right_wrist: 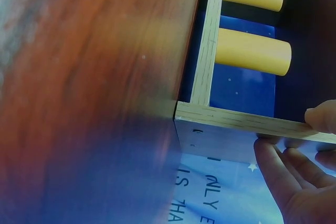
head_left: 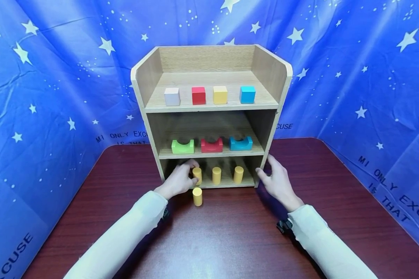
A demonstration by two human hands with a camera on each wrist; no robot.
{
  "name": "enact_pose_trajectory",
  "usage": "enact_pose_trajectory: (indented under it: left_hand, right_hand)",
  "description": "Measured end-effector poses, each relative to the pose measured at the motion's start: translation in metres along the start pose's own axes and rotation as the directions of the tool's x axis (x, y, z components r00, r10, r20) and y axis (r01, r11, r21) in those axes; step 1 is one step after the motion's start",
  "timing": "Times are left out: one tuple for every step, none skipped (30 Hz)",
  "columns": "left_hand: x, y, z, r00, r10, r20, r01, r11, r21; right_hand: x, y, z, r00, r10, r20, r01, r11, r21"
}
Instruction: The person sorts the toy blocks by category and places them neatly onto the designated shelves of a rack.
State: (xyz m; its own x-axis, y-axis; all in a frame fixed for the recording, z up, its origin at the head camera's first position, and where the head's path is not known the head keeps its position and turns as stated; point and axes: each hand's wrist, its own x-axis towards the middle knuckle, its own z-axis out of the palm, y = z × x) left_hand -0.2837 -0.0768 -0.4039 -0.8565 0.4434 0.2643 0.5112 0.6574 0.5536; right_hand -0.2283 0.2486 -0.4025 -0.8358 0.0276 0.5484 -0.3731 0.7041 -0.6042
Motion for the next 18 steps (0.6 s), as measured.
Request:
enact_pose_trajectory:
  left_hand:
    - [0.0001, 0.0000, 0.0003, 1.000, 0.000, -0.001, 0.000, 1.000, 0.004]
    - [0.0002, 0.0000, 0.0006, 1.000, -0.002, -0.001, 0.002, 1.000, 0.010]
    - [0.0002, -0.0001, 0.0007, 1.000, -0.004, 0.000, 0.004, 1.000, 0.013]
    - [-0.0001, 0.0000, 0.0005, 1.000, -0.005, 0.001, 0.005, 1.000, 0.014]
    - [-0.0004, -0.0001, 0.0004, 1.000, -0.007, 0.001, 0.007, 1.000, 0.016]
    - [-0.0006, -0.0002, 0.0003, 1.000, -0.007, 0.002, 0.007, 1.000, 0.018]
    - [-0.0008, -0.0002, 0.0000, 1.000, -0.007, 0.002, 0.007, 1.000, 0.018]
    - [-0.0010, -0.0002, -0.0005, 1.000, -0.006, 0.003, 0.006, 1.000, 0.016]
    - [-0.0013, -0.0003, -0.0010, 1.000, -0.001, 0.002, 0.001, 1.000, 0.012]
    - [-0.0016, -0.0002, -0.0017, 1.000, 0.001, 0.001, -0.001, 1.000, 0.010]
    - [-0.0020, -0.0003, -0.0023, 1.000, 0.003, -0.001, -0.003, 1.000, 0.008]
    - [-0.0023, -0.0003, -0.0029, 1.000, 0.006, -0.002, -0.006, 1.000, 0.005]
    - [-0.0028, -0.0002, -0.0036, 1.000, 0.007, -0.002, -0.007, 1.000, 0.003]
    - [-0.0033, -0.0002, -0.0043, 1.000, 0.008, -0.003, -0.008, 1.000, 0.004]
    - [-0.0038, 0.0001, -0.0050, 1.000, 0.009, -0.003, -0.009, 1.000, 0.003]
    - [-0.0044, 0.0001, -0.0055, 1.000, 0.007, -0.005, -0.007, 1.000, 0.005]
    - [-0.0049, 0.0002, -0.0061, 1.000, 0.006, -0.006, -0.006, 1.000, 0.004]
    - [-0.0055, 0.0005, -0.0067, 1.000, 0.006, -0.007, -0.006, 1.000, 0.005]
  right_hand:
    - [-0.0001, 0.0000, -0.0001, 1.000, -0.002, -0.002, 0.002, 1.000, 0.002]
    - [-0.0002, 0.0002, -0.0002, 1.000, -0.006, -0.004, 0.006, 1.000, 0.002]
    - [-0.0005, 0.0003, -0.0002, 1.000, -0.009, -0.004, 0.009, 1.000, 0.000]
    - [-0.0007, 0.0003, -0.0003, 1.000, -0.011, -0.004, 0.011, 1.000, -0.001]
    - [-0.0008, 0.0005, -0.0003, 1.000, -0.014, -0.004, 0.014, 1.000, -0.001]
    - [-0.0009, 0.0004, -0.0003, 1.000, -0.017, -0.005, 0.017, 1.000, -0.002]
    - [-0.0010, 0.0003, -0.0003, 1.000, -0.019, -0.007, 0.019, 1.000, -0.003]
    - [-0.0011, 0.0002, -0.0003, 1.000, -0.021, -0.007, 0.021, 1.000, -0.003]
    - [-0.0011, 0.0002, -0.0002, 1.000, -0.022, -0.008, 0.022, 1.000, -0.002]
    - [-0.0010, 0.0001, -0.0001, 1.000, -0.024, -0.010, 0.024, 1.000, -0.001]
    - [-0.0010, -0.0001, -0.0002, 1.000, -0.024, -0.011, 0.024, 1.000, 0.000]
    - [-0.0010, -0.0002, -0.0002, 1.000, -0.024, -0.011, 0.024, 1.000, 0.001]
    - [-0.0010, -0.0002, -0.0001, 1.000, -0.025, -0.012, 0.025, 1.000, 0.002]
    - [-0.0009, 0.0000, 0.0001, 1.000, -0.028, -0.012, 0.028, 1.000, 0.001]
    - [-0.0008, 0.0002, 0.0003, 1.000, -0.028, -0.012, 0.028, 1.000, 0.000]
    - [-0.0007, 0.0000, 0.0003, 1.000, -0.027, -0.012, 0.027, 1.000, 0.001]
    - [-0.0006, 0.0004, 0.0004, 1.000, -0.027, -0.012, 0.027, 1.000, 0.000]
    - [-0.0005, 0.0007, 0.0007, 1.000, -0.028, -0.013, 0.028, 1.000, 0.000]
